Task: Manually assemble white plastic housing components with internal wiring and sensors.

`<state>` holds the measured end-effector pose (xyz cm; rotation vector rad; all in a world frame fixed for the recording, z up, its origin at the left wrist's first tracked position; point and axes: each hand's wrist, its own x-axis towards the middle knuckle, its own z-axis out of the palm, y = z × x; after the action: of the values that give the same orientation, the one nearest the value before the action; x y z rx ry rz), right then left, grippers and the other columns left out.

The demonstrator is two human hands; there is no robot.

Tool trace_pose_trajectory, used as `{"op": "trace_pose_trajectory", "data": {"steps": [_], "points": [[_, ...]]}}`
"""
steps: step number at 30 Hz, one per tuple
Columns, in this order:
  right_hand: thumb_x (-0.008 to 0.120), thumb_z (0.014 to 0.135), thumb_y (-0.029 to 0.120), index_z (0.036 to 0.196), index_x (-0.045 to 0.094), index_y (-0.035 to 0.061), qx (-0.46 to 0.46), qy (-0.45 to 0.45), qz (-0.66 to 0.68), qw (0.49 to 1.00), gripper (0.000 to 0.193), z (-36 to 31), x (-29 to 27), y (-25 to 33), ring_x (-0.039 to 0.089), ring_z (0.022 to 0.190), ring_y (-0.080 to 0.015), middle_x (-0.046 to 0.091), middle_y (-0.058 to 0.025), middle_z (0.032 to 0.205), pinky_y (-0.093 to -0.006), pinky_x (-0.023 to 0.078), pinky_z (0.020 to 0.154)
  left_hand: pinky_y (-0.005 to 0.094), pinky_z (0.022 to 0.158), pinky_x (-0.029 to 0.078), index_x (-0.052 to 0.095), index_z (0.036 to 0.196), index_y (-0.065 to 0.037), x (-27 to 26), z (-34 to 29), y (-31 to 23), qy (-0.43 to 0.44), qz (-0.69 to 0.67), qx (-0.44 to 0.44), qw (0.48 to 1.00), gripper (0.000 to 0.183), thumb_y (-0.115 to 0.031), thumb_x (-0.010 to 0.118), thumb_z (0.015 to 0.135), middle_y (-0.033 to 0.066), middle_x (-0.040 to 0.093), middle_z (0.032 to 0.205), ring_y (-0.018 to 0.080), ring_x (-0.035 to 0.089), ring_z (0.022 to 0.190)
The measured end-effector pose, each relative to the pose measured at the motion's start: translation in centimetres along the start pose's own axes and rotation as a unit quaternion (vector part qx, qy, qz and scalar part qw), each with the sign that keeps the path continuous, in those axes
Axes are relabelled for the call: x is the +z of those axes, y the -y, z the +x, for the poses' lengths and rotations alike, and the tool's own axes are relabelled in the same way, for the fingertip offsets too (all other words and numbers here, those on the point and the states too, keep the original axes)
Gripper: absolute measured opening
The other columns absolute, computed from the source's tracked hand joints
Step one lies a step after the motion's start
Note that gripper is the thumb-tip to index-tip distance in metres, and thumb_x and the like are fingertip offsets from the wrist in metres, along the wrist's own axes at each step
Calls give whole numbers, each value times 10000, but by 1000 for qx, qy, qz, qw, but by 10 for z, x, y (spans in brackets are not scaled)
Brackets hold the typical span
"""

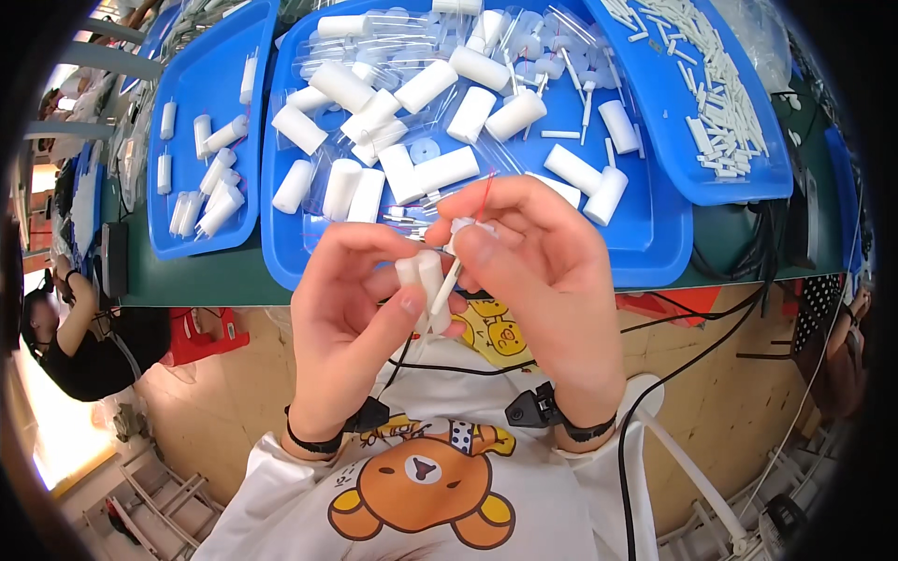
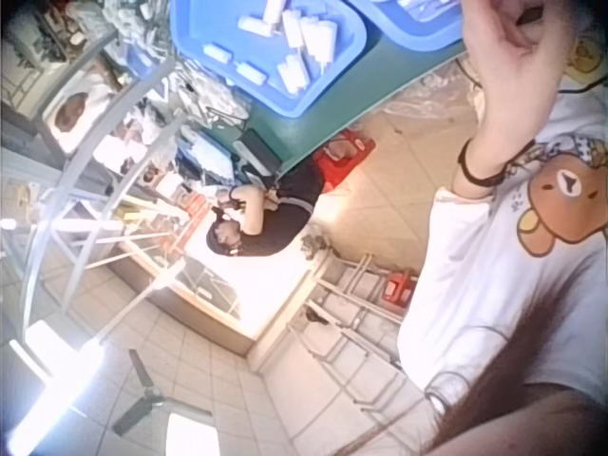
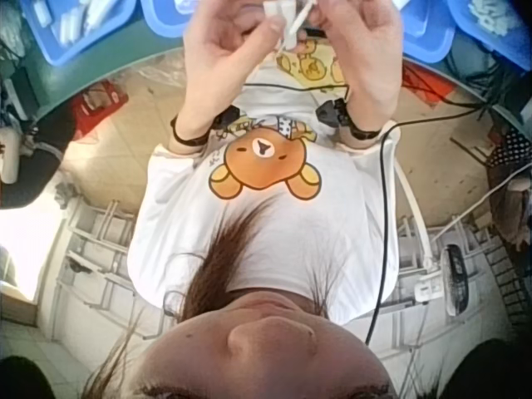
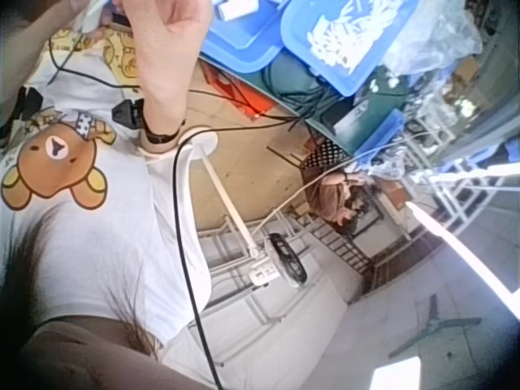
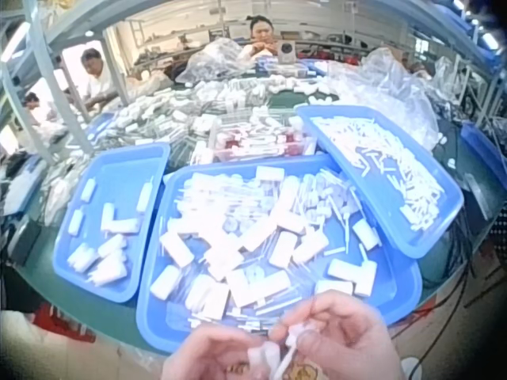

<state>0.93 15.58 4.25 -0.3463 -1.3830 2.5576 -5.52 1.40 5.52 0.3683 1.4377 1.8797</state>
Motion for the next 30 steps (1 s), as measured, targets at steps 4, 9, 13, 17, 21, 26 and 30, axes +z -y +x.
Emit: {"op": "trace_pose_trajectory", "data": {"steps": [4, 9, 13, 17, 21, 26, 30], "points": [[517, 862, 35, 1014, 531, -33, -26, 0, 12, 1000, 168, 0, 0, -3, 543, 776, -82, 577, -119, 1021, -214, 441, 647, 355, 738, 556, 386, 1051, 10, 0, -1, 0, -1, 1, -8, 1000, 233, 31, 491, 844, 162, 543, 996, 226, 594, 907], [493, 870, 16, 1019, 530, -53, -39, -21, -26, 999, 168, 0, 2, -4, 554, 836, -101, 571, -122, 1039, -227, 456, 697, 348, 731, 557, 387, 1046, 9, -1, 0, 1, 0, 8, -8, 1000, 244, 40, 506, 835, 159, 543, 1000, 218, 597, 889], [489, 867, 4, 1058, 533, -48, -32, 5, -65, 997, 203, 0, -2, -5, 551, 905, -124, 566, -130, 1054, -240, 455, 751, 342, 722, 559, 394, 1037, 14, -2, 1, -1, -8, 8, 5, 1000, 239, 48, 510, 831, 151, 533, 1001, 218, 596, 890], [514, 851, 1, 1058, 549, -31, -126, 18, -115, 985, 212, 0, -1, -10, 547, 918, -138, 569, -135, 1051, -241, 453, 751, 278, 712, 552, 410, 1032, 26, -4, 2, 1, -10, 0, 26, 1000, 271, 71, 546, 801, 109, 498, 1016, 187, 582, 930], [569, 800, -5, 1009, 583, -19, -176, 79, -252, 948, 210, -3, 1, -4, 539, 909, -163, 565, -135, 1046, -262, 444, 745, 249, 710, 547, 417, 1038, 33, -7, 1, 3, -10, 5, 49, 999, 293, 95, 552, 785, 96, 486, 1034, 170, 577, 947], [606, 753, -9, 978, 609, -11, -191, 68, -260, 944, 225, -5, 2, -6, 523, 894, -187, 559, -125, 1012, -274, 434, 730, 239, 715, 537, 422, 1044, 51, -4, -1, 0, -20, -12, 30, 999, 278, 99, 530, 793, 106, 490, 1042, 167, 583, 933], [604, 753, -14, 980, 613, -8, -200, 47, -239, 949, 227, -6, 3, -9, 521, 873, -179, 549, -105, 967, -251, 433, 702, 230, 711, 530, 419, 1045, 62, -5, -2, -2, -20, -29, 16, 999, 255, 89, 509, 808, 119, 495, 1047, 169, 589, 923]]}}
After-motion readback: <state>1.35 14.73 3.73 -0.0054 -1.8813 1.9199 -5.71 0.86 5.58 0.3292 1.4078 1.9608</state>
